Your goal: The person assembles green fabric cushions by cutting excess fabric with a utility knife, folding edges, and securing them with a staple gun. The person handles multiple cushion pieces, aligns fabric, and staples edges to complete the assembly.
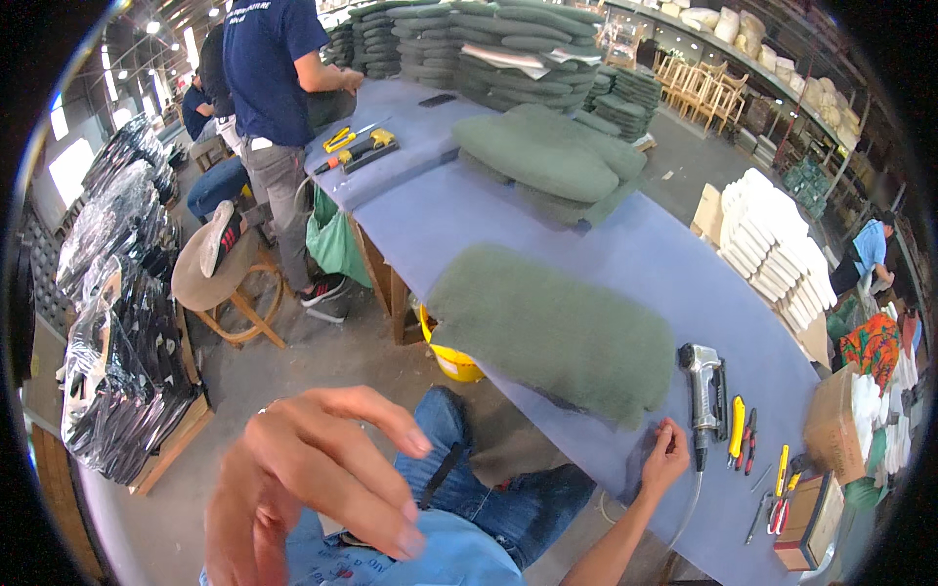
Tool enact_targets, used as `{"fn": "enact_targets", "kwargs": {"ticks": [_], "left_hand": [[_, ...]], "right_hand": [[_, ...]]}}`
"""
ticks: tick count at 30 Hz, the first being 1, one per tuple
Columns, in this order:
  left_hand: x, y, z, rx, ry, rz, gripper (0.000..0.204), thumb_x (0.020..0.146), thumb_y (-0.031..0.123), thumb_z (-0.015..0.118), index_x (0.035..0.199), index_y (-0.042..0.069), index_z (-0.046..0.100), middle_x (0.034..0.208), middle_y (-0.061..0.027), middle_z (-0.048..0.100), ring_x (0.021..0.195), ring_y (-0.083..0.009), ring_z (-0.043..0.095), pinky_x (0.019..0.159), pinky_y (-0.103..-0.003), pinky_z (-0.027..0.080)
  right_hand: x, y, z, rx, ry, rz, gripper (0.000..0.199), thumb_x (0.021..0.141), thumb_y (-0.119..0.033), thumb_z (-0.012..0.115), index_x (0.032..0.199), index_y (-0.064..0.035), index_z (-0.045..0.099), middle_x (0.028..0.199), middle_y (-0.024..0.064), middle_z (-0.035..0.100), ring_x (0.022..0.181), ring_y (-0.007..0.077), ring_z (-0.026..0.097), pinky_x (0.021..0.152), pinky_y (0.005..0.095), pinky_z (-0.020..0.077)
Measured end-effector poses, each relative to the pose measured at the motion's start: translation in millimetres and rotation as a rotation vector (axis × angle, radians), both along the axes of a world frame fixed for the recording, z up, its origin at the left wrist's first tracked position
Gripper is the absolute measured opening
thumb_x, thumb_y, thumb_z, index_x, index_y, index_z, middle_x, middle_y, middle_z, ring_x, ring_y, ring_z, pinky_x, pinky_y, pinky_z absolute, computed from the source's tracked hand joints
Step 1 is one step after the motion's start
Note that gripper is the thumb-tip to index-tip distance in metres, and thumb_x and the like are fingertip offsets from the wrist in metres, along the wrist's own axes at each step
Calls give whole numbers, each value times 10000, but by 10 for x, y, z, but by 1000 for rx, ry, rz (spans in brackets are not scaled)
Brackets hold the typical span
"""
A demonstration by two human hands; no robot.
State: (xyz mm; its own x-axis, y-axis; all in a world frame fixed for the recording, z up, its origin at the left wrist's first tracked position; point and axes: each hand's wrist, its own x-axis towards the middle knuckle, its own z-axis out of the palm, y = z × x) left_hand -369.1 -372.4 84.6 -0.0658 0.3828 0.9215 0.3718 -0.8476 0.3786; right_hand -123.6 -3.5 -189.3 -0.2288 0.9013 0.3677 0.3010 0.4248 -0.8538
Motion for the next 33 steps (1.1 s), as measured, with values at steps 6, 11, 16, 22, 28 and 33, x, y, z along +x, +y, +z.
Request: {"fn": "enact_targets", "kwargs": {"ticks": [6, 11, 16, 22, 28, 33], "left_hand": [[-1, 321, -4, 161, 213, -156, 381, 940, 594, 651, 1144, 293, 765, 1025, -155, 736, 805, -253, 703, 877, -500, 483], [-1, 236, -101, 52, 144, -210, 546, 954, 618, 596, 1144, 135, 768, 1062, -168, 720, 849, -281, 680, 899, -520, 478], [-421, 210, -355, -422, 51, 5, 837, 938, 685, 562, 1432, 10, 562, 1090, -107, 710, 950, -241, 676, 900, -401, 518], [-1922, 958, -1333, -819, -10, 871, 722, 961, 589, 590, 1388, 7, 589, 1147, -192, 703, 1050, -300, 689, 943, -416, 527], [-2345, 1584, -2012, -1348, -228, 830, 809, 975, 639, 533, 1419, -37, 527, 1365, -295, 595, 1219, -384, 623, 1025, -449, 482], [-2281, 1479, -2009, -1258, -404, 732, 824, 994, 611, 533, 1436, -80, 466, 1327, -303, 609, 1252, -370, 605, 1068, -418, 460]], "right_hand": [[28, 6, -39, -22, 48, 29, 236, 1043, -126, 570, 1135, 46, 703, 1032, 102, 728, 925, 165, 689, 823, 299, 558], [-35, -8, 55, -80, 79, 32, 238, 1044, -132, 569, 1126, 44, 707, 1024, 104, 724, 922, 163, 688, 834, 303, 563], [26, 51, -36, -41, 118, 36, 253, 1046, -160, 576, 1120, 40, 712, 1020, 103, 723, 894, 147, 678, 815, 308, 558], [-134, 269, 205, -244, 40, 105, 451, 1055, -371, 559, 1247, 27, 648, 1065, 101, 693, 819, 151, 645, 739, 306, 554], [-602, 440, 333, -290, -127, 11, 666, 1018, -536, 543, 1371, 28, 568, 1282, 153, 626, 1089, 232, 614, 938, 358, 506], [-706, 323, 438, -314, -90, 150, 644, 1018, -403, 584, 1430, 81, 485, 1404, 200, 560, 1245, 278, 543, 1096, 388, 387]]}}
